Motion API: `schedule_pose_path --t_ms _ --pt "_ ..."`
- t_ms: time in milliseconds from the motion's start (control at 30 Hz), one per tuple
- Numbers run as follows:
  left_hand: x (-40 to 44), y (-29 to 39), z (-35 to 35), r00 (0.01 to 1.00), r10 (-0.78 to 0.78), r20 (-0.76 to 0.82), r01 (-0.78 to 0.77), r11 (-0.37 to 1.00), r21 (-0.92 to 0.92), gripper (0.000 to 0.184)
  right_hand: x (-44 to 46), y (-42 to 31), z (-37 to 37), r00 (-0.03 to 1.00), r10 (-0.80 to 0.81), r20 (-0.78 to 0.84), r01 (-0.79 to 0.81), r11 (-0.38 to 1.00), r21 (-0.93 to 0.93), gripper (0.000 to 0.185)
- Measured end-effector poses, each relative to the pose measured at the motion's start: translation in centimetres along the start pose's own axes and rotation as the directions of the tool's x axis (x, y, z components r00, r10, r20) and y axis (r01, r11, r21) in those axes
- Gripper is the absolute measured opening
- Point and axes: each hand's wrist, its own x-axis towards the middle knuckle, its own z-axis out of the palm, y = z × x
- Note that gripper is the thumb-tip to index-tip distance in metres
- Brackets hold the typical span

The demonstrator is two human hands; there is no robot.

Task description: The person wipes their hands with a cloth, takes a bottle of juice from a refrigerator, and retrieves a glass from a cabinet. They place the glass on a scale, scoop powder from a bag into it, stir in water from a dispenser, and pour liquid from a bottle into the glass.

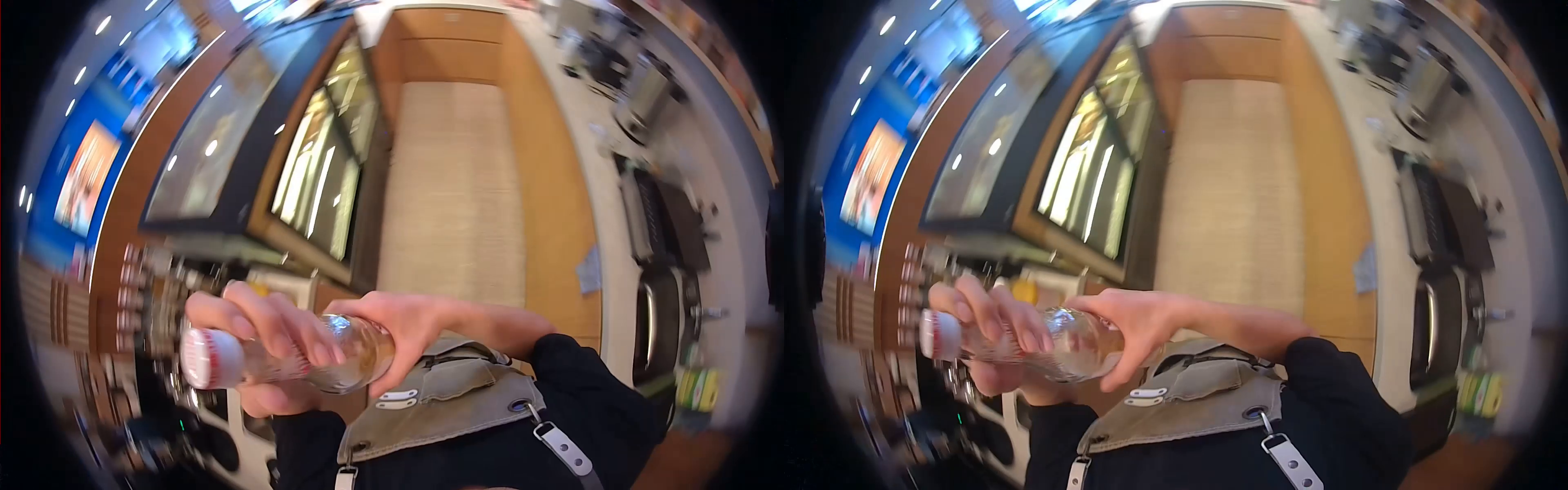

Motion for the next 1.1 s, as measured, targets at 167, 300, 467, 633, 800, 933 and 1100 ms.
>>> schedule_pose_path --t_ms 167,300,467,633,800,933,1100 --pt "12.0 -11.3 1.4 0.831 0.182 0.526 0.386 0.491 -0.781 0.017 -6.2 6.4 -10.9 0.871 -0.019 0.49 -0.319 0.738 0.595 0.089" --pt "18.0 -23.4 1.8 0.739 0.323 0.591 0.498 0.328 -0.802 0.012 -11.8 5.7 -17.2 0.994 0.095 -0.055 -0.072 0.94 0.334 0.073" --pt "24.6 -37.6 -1.4 0.681 0.28 0.676 0.593 0.33 -0.735 0.044 -16.6 5.2 -26.6 0.803 0.149 -0.577 -0.08 0.987 0.143 0.078" --pt "32.6 -47.9 -3.4 0.869 -0.467 0.166 0.494 0.792 -0.357 0.034 -16.4 4.5 -38.5 0.276 -0.02 -0.961 -0.3 0.948 -0.106 0.072" --pt "39.8 -66.3 1.0 0.812 -0.566 -0.141 0.575 0.817 0.034 0.033 -18.7 9.6 -51.7 -0.34 -0.41 -0.846 -0.606 0.783 -0.136 0.07" --pt "42.2 -76.6 2.8 0.786 -0.613 0.082 0.616 0.787 -0.024 0.03 -23.2 8.8 -58.7 -0.428 -0.324 -0.844 -0.469 0.878 -0.1 0.07" --pt "53.2 -81.7 2.9 0.2 -0.105 0.974 0.942 0.293 -0.162 0.032 -32.5 4.4 -66.5 0.297 0.055 -0.953 -0.071 0.997 0.035 0.071"
